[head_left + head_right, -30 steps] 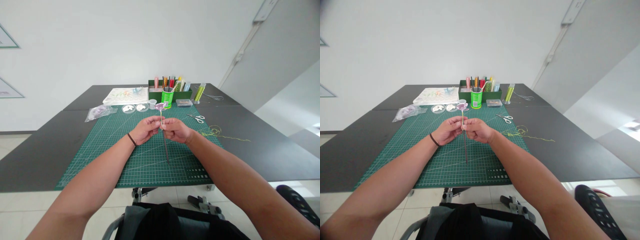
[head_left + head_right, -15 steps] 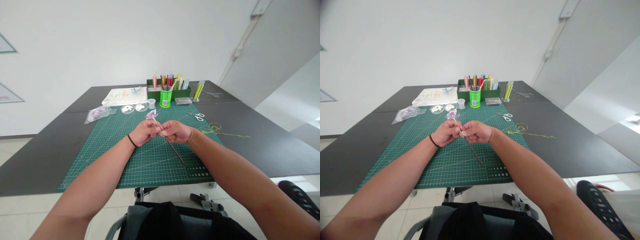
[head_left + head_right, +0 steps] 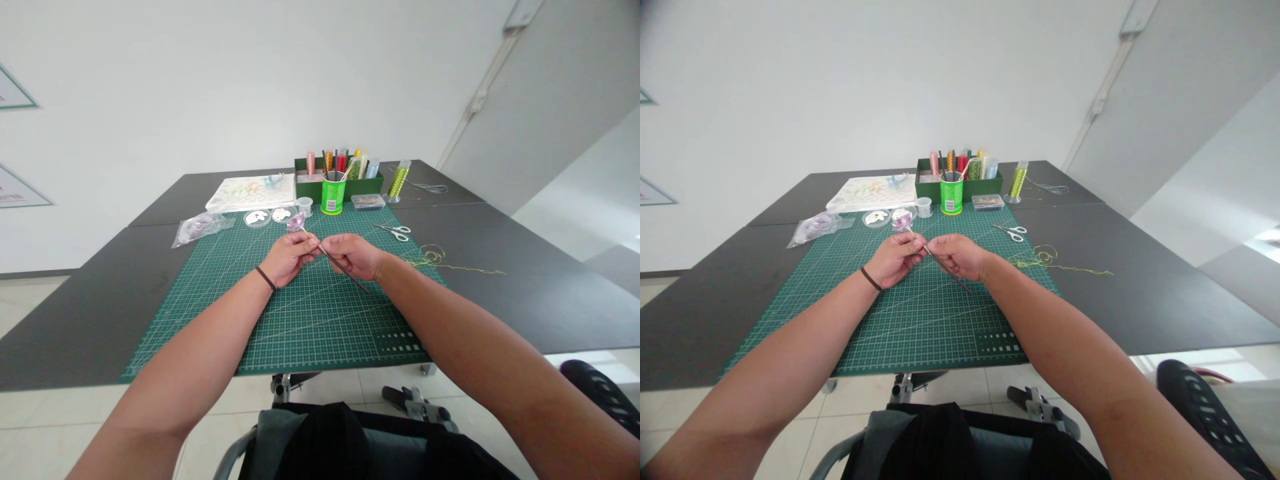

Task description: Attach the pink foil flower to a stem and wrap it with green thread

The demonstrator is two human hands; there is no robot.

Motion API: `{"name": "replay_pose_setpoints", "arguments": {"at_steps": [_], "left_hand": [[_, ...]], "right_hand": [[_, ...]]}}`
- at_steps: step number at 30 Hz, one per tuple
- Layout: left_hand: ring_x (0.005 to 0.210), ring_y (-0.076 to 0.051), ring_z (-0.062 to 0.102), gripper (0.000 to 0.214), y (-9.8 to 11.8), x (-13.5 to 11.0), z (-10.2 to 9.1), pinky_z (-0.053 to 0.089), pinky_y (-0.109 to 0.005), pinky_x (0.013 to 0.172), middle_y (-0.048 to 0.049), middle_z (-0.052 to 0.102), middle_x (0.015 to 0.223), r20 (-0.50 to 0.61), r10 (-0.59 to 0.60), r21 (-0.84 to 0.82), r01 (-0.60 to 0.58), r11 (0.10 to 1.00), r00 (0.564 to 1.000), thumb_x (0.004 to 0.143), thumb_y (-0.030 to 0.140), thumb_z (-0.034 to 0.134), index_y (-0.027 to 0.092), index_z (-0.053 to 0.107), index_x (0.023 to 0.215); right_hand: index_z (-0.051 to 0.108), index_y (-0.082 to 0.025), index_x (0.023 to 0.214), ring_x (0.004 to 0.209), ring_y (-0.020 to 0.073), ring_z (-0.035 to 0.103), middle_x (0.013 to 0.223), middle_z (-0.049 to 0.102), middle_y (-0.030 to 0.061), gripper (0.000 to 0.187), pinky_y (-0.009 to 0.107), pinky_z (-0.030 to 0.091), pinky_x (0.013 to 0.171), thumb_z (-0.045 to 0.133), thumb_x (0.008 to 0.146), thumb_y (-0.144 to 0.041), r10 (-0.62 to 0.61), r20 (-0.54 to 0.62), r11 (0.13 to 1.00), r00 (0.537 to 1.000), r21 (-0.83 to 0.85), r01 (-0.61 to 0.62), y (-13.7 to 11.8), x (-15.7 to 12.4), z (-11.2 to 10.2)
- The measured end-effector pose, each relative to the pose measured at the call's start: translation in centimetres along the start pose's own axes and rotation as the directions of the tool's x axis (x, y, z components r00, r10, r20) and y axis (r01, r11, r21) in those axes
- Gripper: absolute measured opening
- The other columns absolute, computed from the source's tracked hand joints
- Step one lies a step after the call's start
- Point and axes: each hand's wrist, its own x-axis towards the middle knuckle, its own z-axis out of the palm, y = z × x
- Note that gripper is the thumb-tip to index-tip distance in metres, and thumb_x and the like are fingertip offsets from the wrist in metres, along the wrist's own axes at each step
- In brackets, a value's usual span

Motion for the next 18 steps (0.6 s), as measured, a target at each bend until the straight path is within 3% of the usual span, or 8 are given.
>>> {"name": "replay_pose_setpoints", "arguments": {"at_steps": [7, 13, 18], "left_hand": [[0.062, -0.007, 0.06, 0.042, 0.37, -0.19, 0.14, 0.044, -0.016, 0.052, 0.001, 0.065, 0.067, -0.012, -0.042, -0.032, 0.042, 0.999, 0.999, 0.055, 0.037, 0.097, 0.012, 0.069, 0.073], [0.058, -0.006, 0.061, 0.037, 0.57, -0.18, 0.28, 0.049, -0.015, 0.055, -0.0009, 0.069, 0.069, -0.024, -0.043, -0.075, 0.041, 0.996, 0.999, 0.063, 0.032, 0.095, 0.012, 0.066, 0.076], [0.058, -0.006, 0.061, 0.03, 0.81, -0.23, 0.46, 0.05, -0.016, 0.058, 0.0009, 0.065, 0.064, -0.065, -0.041, -0.072, 0.036, 0.997, 0.997, 0.068, 0.026, 0.091, 0.011, 0.066, 0.076]], "right_hand": [[0.055, -0.021, 0.081, 0.036, 0.0055, 0.019, 0.039, 0.033, -0.0137, 0.027, 0.019, 0.017, 0.037, 0.078, 0.078, -0.036, -0.029, -0.093, 0.999, 0.995, -0.031, 0.026, -0.12, 0.22, 0.07], [0.056, -0.02, 0.076, 0.038, 0.0059, 0.018, 0.042, 0.031, -0.0127, 0.026, 0.021, 0.016, 0.037, 0.071, 0.082, -0.04, -0.057, -0.102, 0.998, 0.993, -0.046, 0.053, -0.42, 0.11, -0.24], [0.059, -0.019, 0.076, 0.04, 0.0059, 0.022, 0.043, 0.035, -0.0118, 0.026, 0.021, 0.017, 0.039, 0.076, 0.078, -0.038, -0.028, -0.098, 0.996, 0.995, -0.09, 0.019, -0.53, 0.03, -0.38]]}}
